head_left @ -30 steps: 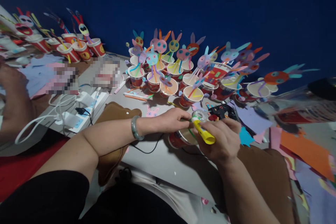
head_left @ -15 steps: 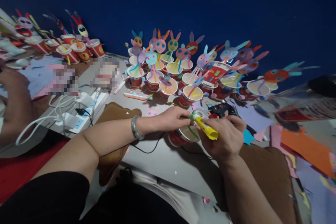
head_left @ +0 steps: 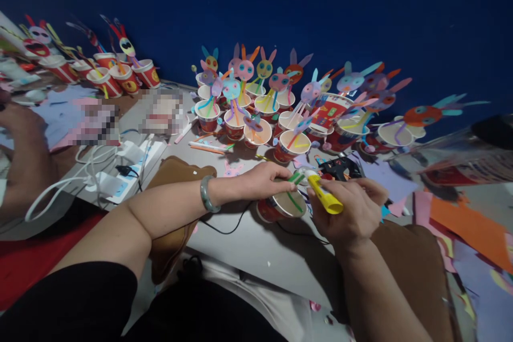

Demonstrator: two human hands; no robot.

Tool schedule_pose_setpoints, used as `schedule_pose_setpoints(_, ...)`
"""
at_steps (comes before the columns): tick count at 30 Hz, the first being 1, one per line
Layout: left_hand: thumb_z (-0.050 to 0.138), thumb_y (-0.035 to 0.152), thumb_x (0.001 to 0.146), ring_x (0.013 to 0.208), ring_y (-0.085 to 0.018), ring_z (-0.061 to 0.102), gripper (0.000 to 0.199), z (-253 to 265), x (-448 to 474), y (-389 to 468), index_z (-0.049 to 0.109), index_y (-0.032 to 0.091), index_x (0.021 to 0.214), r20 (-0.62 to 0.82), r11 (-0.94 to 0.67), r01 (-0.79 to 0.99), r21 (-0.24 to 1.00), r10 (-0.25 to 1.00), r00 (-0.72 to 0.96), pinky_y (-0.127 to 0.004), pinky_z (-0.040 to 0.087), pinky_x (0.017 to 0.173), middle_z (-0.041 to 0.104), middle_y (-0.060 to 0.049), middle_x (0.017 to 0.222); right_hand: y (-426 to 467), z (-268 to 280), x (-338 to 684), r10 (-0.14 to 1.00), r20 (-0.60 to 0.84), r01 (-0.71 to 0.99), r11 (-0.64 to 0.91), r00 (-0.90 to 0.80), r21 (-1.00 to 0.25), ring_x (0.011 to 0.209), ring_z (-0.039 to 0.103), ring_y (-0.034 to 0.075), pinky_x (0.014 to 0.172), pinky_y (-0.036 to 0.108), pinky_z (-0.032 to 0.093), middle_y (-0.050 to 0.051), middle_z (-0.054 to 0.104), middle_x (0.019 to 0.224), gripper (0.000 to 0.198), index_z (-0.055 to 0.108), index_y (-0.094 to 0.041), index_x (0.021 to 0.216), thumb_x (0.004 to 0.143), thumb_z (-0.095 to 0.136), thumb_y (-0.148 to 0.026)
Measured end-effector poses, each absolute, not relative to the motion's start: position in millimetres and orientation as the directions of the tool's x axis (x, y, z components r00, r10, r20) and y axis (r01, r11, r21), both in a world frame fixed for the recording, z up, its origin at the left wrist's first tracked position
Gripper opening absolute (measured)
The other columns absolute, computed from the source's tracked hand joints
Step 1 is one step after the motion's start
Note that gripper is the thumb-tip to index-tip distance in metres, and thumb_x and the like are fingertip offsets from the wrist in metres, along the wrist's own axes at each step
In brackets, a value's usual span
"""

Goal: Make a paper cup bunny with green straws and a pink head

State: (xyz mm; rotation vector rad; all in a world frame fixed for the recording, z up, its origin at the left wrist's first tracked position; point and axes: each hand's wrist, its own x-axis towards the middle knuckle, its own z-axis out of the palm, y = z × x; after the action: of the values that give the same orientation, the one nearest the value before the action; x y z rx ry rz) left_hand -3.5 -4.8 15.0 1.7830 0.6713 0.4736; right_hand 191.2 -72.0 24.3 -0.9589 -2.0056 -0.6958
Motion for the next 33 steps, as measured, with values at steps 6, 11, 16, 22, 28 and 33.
schedule_pose_setpoints(6, 0.054, 0.033, 0.087, 0.069, -0.010, 0.040, 0.026, 15.3, -3.4, -4.5, 0.053, 0.014, 0.069, -0.006, -0.246, 0.213, 0.946, 0.641, 0.767, -0.023, 0.029, 0.061, 0.043, 0.004, 0.068, -73.0, 23.4, 190.2, 0.387, 0.793, 0.763, 0.630, -0.470, 0.144, 0.059, 0.063, 0.016, 0.080, 0.038, 0.046, 0.002, 0.074, 0.078, 0.024, 0.058, -0.019, 0.102, 0.084, 0.074, -0.021)
schedule_pose_setpoints(11, 0.057, 0.045, 0.086, 0.066, -0.009, 0.034, 0.037, 18.1, -4.1, -5.9, 0.047, 0.016, 0.066, -0.012, -0.223, 0.206, 0.953, 0.650, 0.760, -0.024, 0.025, 0.060, 0.035, 0.006, 0.065, -69.6, 22.2, 197.0, 0.365, 0.856, 0.836, 0.533, -0.365, 0.130, 0.060, 0.064, 0.017, 0.082, 0.039, 0.046, 0.004, 0.074, 0.078, 0.026, 0.058, -0.018, 0.104, 0.084, 0.075, -0.021)
schedule_pose_setpoints(16, 0.054, 0.041, 0.086, 0.066, -0.009, 0.036, 0.033, 18.0, -4.2, -6.0, 0.046, 0.016, 0.065, 0.006, -0.249, 0.205, 0.947, 0.648, 0.761, -0.023, 0.027, 0.060, 0.037, 0.005, 0.066, -73.9, 23.8, 192.4, 0.389, 0.834, 0.779, 0.623, -0.390, 0.074, 0.060, 0.064, 0.016, 0.083, 0.039, 0.047, 0.002, 0.074, 0.079, 0.023, 0.059, -0.019, 0.102, 0.084, 0.074, -0.023)
schedule_pose_setpoints(22, 0.055, 0.038, 0.086, 0.067, -0.010, 0.038, 0.030, 16.5, -3.8, -4.9, 0.053, 0.015, 0.068, -0.005, -0.238, 0.216, 0.947, 0.661, 0.751, -0.023, 0.027, 0.060, 0.041, 0.004, 0.066, -72.3, 20.2, 191.0, 0.415, 0.832, 0.811, 0.580, -0.368, 0.069, 0.062, 0.064, 0.017, 0.084, 0.039, 0.046, 0.001, 0.073, 0.079, 0.022, 0.058, -0.020, 0.103, 0.086, 0.072, -0.023)
schedule_pose_setpoints(28, 0.055, 0.032, 0.086, 0.066, -0.009, 0.038, 0.026, 15.8, -3.8, -4.7, 0.052, 0.015, 0.066, 0.002, -0.268, 0.231, 0.935, 0.657, 0.754, -0.023, 0.027, 0.059, 0.041, 0.004, 0.065, -73.8, 19.9, 190.7, 0.418, 0.818, 0.771, 0.634, -0.395, 0.048, 0.061, 0.064, 0.017, 0.083, 0.039, 0.048, 0.003, 0.073, 0.079, 0.023, 0.058, -0.019, 0.103, 0.086, 0.072, -0.024)
schedule_pose_setpoints(33, 0.057, 0.040, 0.087, 0.066, -0.009, 0.036, 0.033, 16.5, -4.4, -4.8, 0.052, 0.015, 0.066, -0.003, -0.246, 0.216, 0.945, 0.655, 0.756, -0.023, 0.026, 0.060, 0.040, 0.005, 0.065, -71.6, 18.5, 194.1, 0.406, 0.842, 0.827, 0.557, -0.354, 0.078, 0.062, 0.063, 0.018, 0.082, 0.040, 0.048, 0.003, 0.073, 0.079, 0.026, 0.058, -0.019, 0.106, 0.085, 0.073, -0.021)
